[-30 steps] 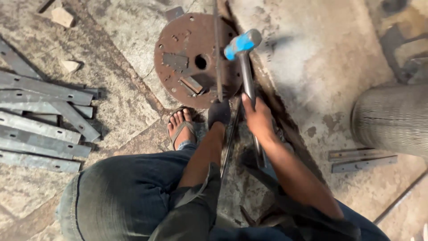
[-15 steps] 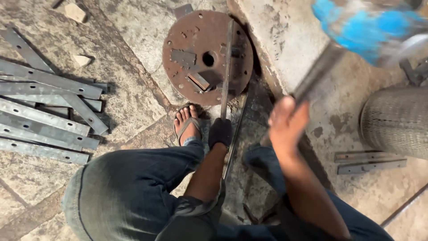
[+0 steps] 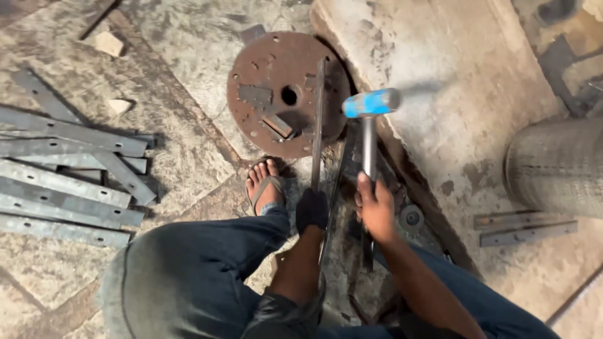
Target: Using a hammer and metal rods to shape and test metal brackets or furniture components on a jig.
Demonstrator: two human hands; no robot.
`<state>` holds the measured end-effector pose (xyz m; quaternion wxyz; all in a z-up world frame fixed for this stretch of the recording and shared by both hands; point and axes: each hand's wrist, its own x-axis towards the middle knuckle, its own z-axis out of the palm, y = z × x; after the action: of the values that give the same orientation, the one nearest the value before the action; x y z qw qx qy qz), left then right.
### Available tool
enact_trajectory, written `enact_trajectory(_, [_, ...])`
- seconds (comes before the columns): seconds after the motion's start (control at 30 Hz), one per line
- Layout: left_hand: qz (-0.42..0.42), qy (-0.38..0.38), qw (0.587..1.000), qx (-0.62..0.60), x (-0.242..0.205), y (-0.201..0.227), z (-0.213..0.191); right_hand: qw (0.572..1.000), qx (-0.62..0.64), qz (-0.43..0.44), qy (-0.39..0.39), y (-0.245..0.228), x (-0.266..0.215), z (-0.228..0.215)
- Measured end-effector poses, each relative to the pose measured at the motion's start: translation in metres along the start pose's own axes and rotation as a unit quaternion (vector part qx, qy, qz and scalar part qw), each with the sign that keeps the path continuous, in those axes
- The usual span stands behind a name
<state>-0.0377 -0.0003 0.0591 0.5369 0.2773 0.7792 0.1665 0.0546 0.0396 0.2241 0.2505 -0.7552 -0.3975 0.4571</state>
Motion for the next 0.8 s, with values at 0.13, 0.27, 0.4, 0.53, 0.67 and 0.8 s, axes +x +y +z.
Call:
enact_trajectory(0.13, [-0.032, 0.002, 0.999, 0.006, 0.000, -0.003, 0.007, 0.985, 0.081, -0.150, -0.017, -0.038, -0.013, -0.005])
enact_trajectory(0.27, [0.005, -0.012, 1.000, 0.023, 0.010, 0.007, -0.002, 0.941, 0.151, -0.302, 0.009, -0.084, 0.006, -0.009])
enact_trajectory(0.4, [-0.003, -0.015, 1.000, -0.007, 0.019, 0.027, -0.007, 0.953, 0.159, -0.256, 0.022, -0.056, 0.073, 0.005])
enact_trajectory(0.53, [0.009, -0.008, 1.000, -0.012, 0.028, 0.045, -0.011, 0.936, -0.268, -0.226, 0.028, 0.002, 0.119, 0.012])
enact_trajectory(0.67, [0.051, -0.011, 0.998, 0.033, 0.102, 0.005, 0.054, 0.974, -0.203, -0.098, -0.009, -0.047, 0.052, -0.002])
enact_trajectory(0.8, [0.019, -0.037, 0.999, 0.011, 0.081, 0.085, -0.025, 0.955, -0.214, -0.206, 0.007, -0.022, 0.024, -0.016])
